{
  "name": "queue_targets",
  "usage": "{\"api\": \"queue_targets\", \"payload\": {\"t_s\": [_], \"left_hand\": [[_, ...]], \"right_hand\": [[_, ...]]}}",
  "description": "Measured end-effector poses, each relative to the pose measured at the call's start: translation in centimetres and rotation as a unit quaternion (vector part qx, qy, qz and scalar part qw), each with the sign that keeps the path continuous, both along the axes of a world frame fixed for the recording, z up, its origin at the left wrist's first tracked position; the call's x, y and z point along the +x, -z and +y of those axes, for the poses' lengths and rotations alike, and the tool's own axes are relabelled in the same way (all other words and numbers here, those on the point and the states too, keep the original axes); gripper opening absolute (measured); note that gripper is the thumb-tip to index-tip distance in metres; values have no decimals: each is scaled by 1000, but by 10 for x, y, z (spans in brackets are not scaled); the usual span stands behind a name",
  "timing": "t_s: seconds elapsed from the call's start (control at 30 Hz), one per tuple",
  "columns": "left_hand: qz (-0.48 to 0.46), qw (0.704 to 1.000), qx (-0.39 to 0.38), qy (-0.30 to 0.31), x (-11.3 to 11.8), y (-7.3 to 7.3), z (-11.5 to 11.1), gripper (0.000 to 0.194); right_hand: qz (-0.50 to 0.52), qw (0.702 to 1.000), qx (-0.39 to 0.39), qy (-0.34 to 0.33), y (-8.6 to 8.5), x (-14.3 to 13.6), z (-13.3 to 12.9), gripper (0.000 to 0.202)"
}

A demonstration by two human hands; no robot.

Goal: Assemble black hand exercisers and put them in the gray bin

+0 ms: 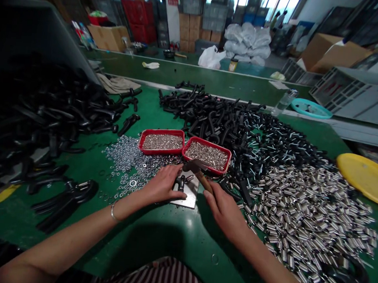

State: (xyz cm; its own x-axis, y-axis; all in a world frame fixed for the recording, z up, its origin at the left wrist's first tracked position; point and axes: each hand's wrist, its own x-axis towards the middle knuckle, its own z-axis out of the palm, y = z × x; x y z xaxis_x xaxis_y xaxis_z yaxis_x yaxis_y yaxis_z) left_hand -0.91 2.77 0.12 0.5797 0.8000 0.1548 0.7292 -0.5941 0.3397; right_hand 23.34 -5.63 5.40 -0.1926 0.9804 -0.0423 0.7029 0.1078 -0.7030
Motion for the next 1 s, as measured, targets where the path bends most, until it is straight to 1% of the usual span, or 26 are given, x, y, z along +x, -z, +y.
{"api": "queue_targets", "payload": {"t_s": [0.03, 0.1, 0.17, 0.23, 0.27, 0.3, 0.33, 0.37, 0.43, 0.47, 0.5, 0.53, 0.57, 0.6, 0.63, 0.67, 0.7, 0.73, 0.77, 0.8, 0.87, 0.93, 1.0], "left_hand": [[-12, 1000, -12, -5, -1, 5, -4, 98], [-29, 999, -33, -6, -2, 14, -7, 96], [-44, 998, -51, -8, -3, 18, -6, 96], [-58, 996, -66, -6, -4, 18, -4, 96], [-68, 995, -73, -3, -5, 17, -3, 95], [-82, 994, -78, -6, -6, 15, -4, 92], [-102, 991, -83, -19, -7, 12, -7, 87], [-128, 987, -86, -48, -6, 10, -13, 81], [-190, 970, -79, -130, -1, 5, -29, 68], [-216, 961, -65, -160, 3, 3, -39, 63], [-234, 956, -44, -172, 8, 1, -50, 61], [-245, 955, -19, -163, 14, -1, -60, 61], [-248, 959, 3, -134, 19, -2, -69, 62], [-245, 965, 15, -91, 24, -3, -76, 63], [-240, 970, 12, -45, 28, -4, -80, 64], [-234, 972, -2, -5, 33, -6, -82, 61], [-226, 974, -19, 28, 37, -8, -82, 56], [-216, 974, -33, 53, 42, -10, -78, 47], [-205, 975, -41, 70, 49, -12, -73, 37], [-193, 977, -41, 82, 57, -14, -65, 29], [-160, 980, -29, 116, 82, -16, -47, 24], [-118, 978, -7, 170, 118, -15, -30, 25], [-66, 968, 39, 241, 159, -11, -17, 25]], "right_hand": [[-10, 1000, 13, 0, 0, -4, 1, 38], [-45, 999, 17, -5, 6, -10, 4, 35], [-68, 997, -14, -19, 20, -11, 10, 32], [-53, 996, -63, -25, 36, -6, 17, 33], [-36, 997, -71, -17, 42, -2, 19, 34], [-22, 998, -58, -5, 46, 1, 21, 36], [-14, 1000, -22, 15, 49, 3, 20, 37], [-13, 999, 28, 36, 49, 3, 19, 38], [0, 990, 124, 68, 45, -5, 12, 37], [29, 987, 138, 73, 42, -13, 8, 35], [81, 987, 121, 72, 40, -23, 3, 32], [154, 982, 82, 76, 39, -34, -1, 32], [242, 966, 32, 87, 40, -45, -4, 34], [331, 936, -19, 116, 42, -53, -8, 37], [410, 897, -56, 155, 45, -59, -11, 39], [471, 857, -77, 196, 49, -61, -15, 40], [510, 824, -82, 235, 52, -58, -20, 42], [527, 804, -75, 265, 55, -52, -26, 42], [527, 798, -66, 285, 57, -42, -33, 41], [514, 801, -56, 303, 58, -31, -41, 41], [477, 811, -40, 336, 58, -6, -58, 40], [454, 814, -29, 362, 54, 14, -74, 40], [436, 816, -19, 380, 50, 27, -87, 40]]}}
